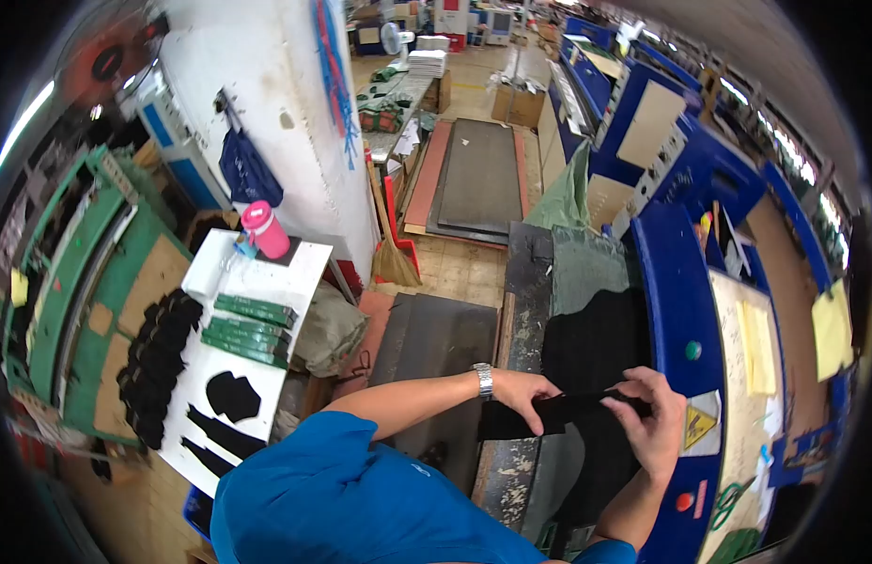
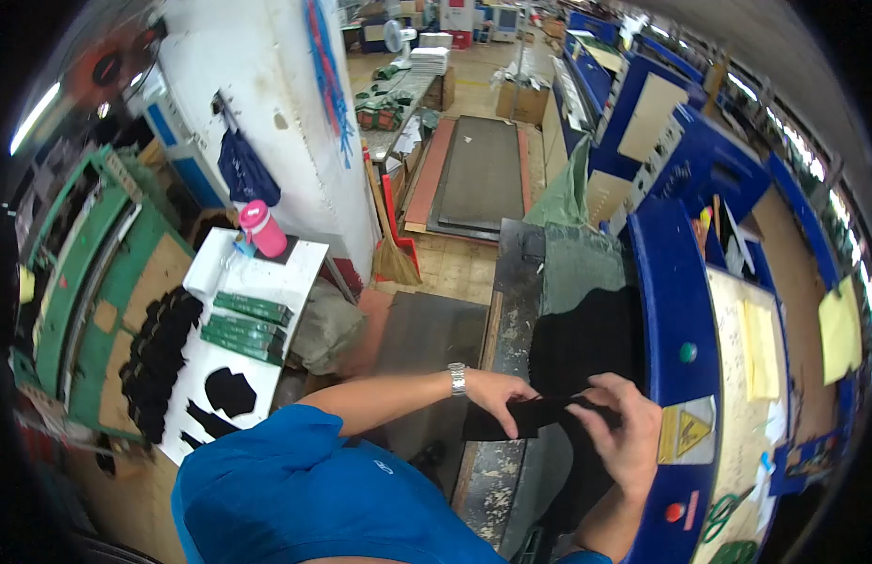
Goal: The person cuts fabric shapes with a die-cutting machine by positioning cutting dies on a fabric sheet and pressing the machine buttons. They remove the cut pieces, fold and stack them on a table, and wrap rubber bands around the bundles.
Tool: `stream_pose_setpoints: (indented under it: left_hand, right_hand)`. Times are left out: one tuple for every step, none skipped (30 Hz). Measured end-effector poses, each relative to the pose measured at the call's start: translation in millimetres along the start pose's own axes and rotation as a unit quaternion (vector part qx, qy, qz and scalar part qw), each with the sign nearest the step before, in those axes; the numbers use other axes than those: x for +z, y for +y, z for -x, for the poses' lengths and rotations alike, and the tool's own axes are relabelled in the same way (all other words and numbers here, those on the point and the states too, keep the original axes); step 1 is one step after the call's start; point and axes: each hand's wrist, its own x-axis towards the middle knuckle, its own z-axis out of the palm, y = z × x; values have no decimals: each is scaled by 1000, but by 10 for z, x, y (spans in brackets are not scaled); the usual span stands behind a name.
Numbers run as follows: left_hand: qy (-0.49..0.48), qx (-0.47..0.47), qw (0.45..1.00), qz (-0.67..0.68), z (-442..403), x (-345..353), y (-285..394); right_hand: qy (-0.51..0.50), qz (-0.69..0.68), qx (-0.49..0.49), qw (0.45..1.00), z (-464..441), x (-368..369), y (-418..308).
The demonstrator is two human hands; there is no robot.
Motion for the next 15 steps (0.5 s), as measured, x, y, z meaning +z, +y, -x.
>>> stream_pose_setpoints:
  left_hand:
    - [11, -17, 1000, -10, 42, -20, 69]
    - [30, -19, 999, 18, 90, 0, 132]
    - [42, 31, 999, 13, 91, 185, 144]
    - [51, 9, 999, 16, 280, 199, 164]
    - [61, -12, 998, 21, 466, 233, 208]
    - [83, -4, 996, -12, 641, 217, 238]
    - [103, 6, 995, -11, 725, 260, 171]
    - [131, 23, 991, -12, 808, 318, 63]
    - [156, 40, 987, -14, 934, 371, 84]
    - [167, -4, 984, -55, 1137, 399, 208]
    - [177, 0, 983, -54, 1261, 444, 109]
    - [221, 9, 974, -45, 1391, 501, 21]
    - [263, 17, 964, -37, 1525, 549, -67]
    - [288, 8, 957, -32, 1683, 582, -161]
    - [291, 9, 956, -31, 1858, 623, -188]
  right_hand:
    - [-3, -9, -31, 999, -78, -7, 2]
    - [-12, -27, -67, 997, -144, -11, 59]
    - [-56, 9, -91, 994, -243, -97, -290]
    - [-51, -9, -105, 993, -288, 8, -325]
    - [-48, -26, -120, 991, -352, 113, -360]
    - [-58, -31, -139, 988, -462, 225, -409]
    - [-46, -60, -133, 988, -547, 290, -481]
    - [-33, -89, -123, 988, -622, 364, -554]
    - [-45, -87, -134, 986, -697, 437, -613]
    - [-49, -112, -136, 983, -783, 515, -657]
    - [-52, -137, -136, 980, -859, 596, -714]
    - [-61, -150, -134, 978, -941, 685, -793]
    - [-65, -151, -137, 977, -1025, 775, -870]
    - [-76, -150, -137, 976, -1101, 876, -963]
    - [-86, -148, -136, 976, -1162, 988, -1088]
